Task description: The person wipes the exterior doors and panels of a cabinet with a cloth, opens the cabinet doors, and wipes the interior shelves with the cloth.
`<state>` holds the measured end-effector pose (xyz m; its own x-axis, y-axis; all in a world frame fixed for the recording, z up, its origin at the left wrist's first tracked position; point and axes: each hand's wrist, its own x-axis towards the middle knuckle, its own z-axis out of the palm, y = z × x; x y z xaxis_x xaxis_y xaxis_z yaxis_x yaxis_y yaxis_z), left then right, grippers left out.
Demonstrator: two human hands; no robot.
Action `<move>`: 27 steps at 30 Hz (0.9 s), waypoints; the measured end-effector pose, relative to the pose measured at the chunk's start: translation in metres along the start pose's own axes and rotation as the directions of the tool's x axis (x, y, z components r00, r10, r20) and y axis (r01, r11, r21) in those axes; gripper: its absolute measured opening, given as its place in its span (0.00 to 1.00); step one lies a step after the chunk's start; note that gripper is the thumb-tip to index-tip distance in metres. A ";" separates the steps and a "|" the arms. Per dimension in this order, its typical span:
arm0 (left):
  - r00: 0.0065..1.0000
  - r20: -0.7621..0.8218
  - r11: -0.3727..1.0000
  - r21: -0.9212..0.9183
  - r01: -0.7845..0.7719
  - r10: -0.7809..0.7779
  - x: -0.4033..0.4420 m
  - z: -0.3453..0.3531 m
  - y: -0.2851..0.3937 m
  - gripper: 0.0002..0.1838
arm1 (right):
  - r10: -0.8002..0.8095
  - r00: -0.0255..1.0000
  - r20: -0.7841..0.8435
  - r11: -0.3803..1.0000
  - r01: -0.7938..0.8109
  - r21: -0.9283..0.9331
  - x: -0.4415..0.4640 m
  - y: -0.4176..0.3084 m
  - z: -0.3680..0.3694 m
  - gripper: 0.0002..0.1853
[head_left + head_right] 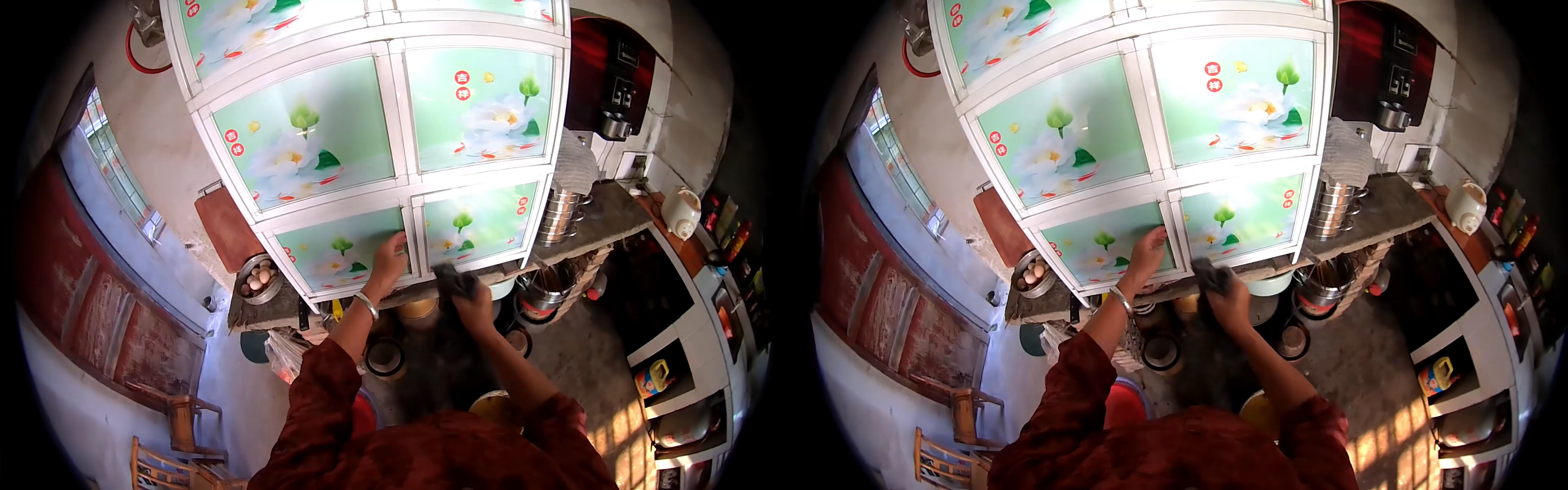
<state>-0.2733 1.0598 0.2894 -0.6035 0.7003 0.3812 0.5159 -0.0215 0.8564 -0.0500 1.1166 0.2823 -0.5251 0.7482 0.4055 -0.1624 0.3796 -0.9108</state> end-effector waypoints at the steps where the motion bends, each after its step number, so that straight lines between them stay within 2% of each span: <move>1: 0.997 0.057 0.999 -0.015 0.044 -0.043 -0.002 -0.005 0.007 0.25 | -0.109 0.993 -0.037 0.993 0.111 0.050 0.020 -0.008 0.022 0.17; 2: 0.994 0.087 0.996 -0.050 0.075 -0.071 -0.008 -0.008 0.012 0.25 | -0.228 0.966 -0.126 0.971 0.235 0.045 0.040 -0.013 0.042 0.20; 3: 0.985 0.173 0.977 -0.210 0.047 -0.010 -0.003 -0.009 -0.004 0.26 | -0.339 0.916 -0.215 0.935 0.353 0.030 0.058 -0.018 0.059 0.23; 5: 0.991 0.136 0.993 -0.116 -0.001 0.017 -0.016 -0.018 0.013 0.26 | -0.551 0.798 -0.242 0.830 0.496 -0.255 0.085 -0.035 0.079 0.30; 6: 0.995 0.102 0.996 -0.088 0.012 -0.003 -0.021 -0.020 0.006 0.26 | -0.555 0.818 -0.152 0.804 0.479 -0.352 0.093 -0.027 0.088 0.32; 8: 0.999 0.035 0.999 -0.029 0.042 -0.041 -0.038 -0.028 -0.014 0.25 | -0.625 0.780 -0.044 0.635 0.474 -0.609 0.102 0.013 0.094 0.30; 9: 0.995 0.047 0.991 -0.097 0.093 -0.089 -0.046 -0.036 -0.016 0.24 | -0.648 0.761 0.016 0.524 0.461 -0.716 0.104 0.024 0.095 0.28; 11: 0.980 0.080 0.951 -0.238 0.197 -0.182 -0.061 -0.049 -0.021 0.22 | -0.654 0.753 0.067 0.470 0.474 -0.744 0.105 0.043 0.092 0.27; 14: 0.954 0.199 0.924 -0.268 0.273 -0.225 -0.080 -0.062 -0.060 0.21 | -0.538 0.832 0.134 0.447 0.416 -0.792 0.078 0.067 0.089 0.27; 16: 0.951 0.210 0.946 -0.185 0.266 -0.226 -0.090 -0.066 -0.068 0.19 | -0.340 0.910 0.239 0.500 0.390 -0.773 0.052 0.084 0.081 0.26; 18: 0.939 0.228 0.942 -0.156 0.297 -0.258 -0.107 -0.071 -0.073 0.18 | -0.298 0.916 0.267 0.532 0.392 -0.751 0.020 0.111 0.072 0.25; 19: 0.930 0.235 0.930 -0.168 0.326 -0.283 -0.115 -0.075 -0.073 0.18 | -0.157 0.969 0.191 0.648 0.247 -0.720 0.003 0.114 0.068 0.24; 21: 0.922 0.232 0.908 -0.216 0.360 -0.310 -0.125 -0.086 -0.083 0.17 | 0.131 0.989 0.068 0.792 -0.063 -0.607 -0.006 0.104 0.061 0.21; 22: 0.919 0.227 0.892 -0.254 0.375 -0.322 -0.135 -0.092 -0.096 0.16 | 0.046 0.999 0.029 0.849 -0.024 -0.527 0.007 0.099 0.060 0.22; 24: 0.891 0.213 0.840 -0.303 0.451 -0.401 -0.149 -0.098 -0.102 0.15 | -0.197 0.978 -0.074 0.918 0.157 -0.365 0.034 0.071 0.061 0.25; 25: 0.867 0.199 0.808 -0.315 0.499 -0.458 -0.155 -0.101 -0.094 0.15 | -0.358 0.922 -0.147 0.907 0.306 -0.290 0.054 0.040 0.062 0.27; 27: 0.832 0.184 0.754 -0.356 0.552 -0.523 -0.168 -0.104 -0.087 0.15 | -0.519 0.828 -0.212 0.842 0.453 -0.294 0.083 -0.017 0.067 0.34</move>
<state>-0.2799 0.8697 0.1875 -0.6606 0.7251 -0.1945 -0.1605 0.1167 0.9801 -0.1472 1.1355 0.3263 -0.1732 0.5376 0.8252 -0.1291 0.8183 -0.5602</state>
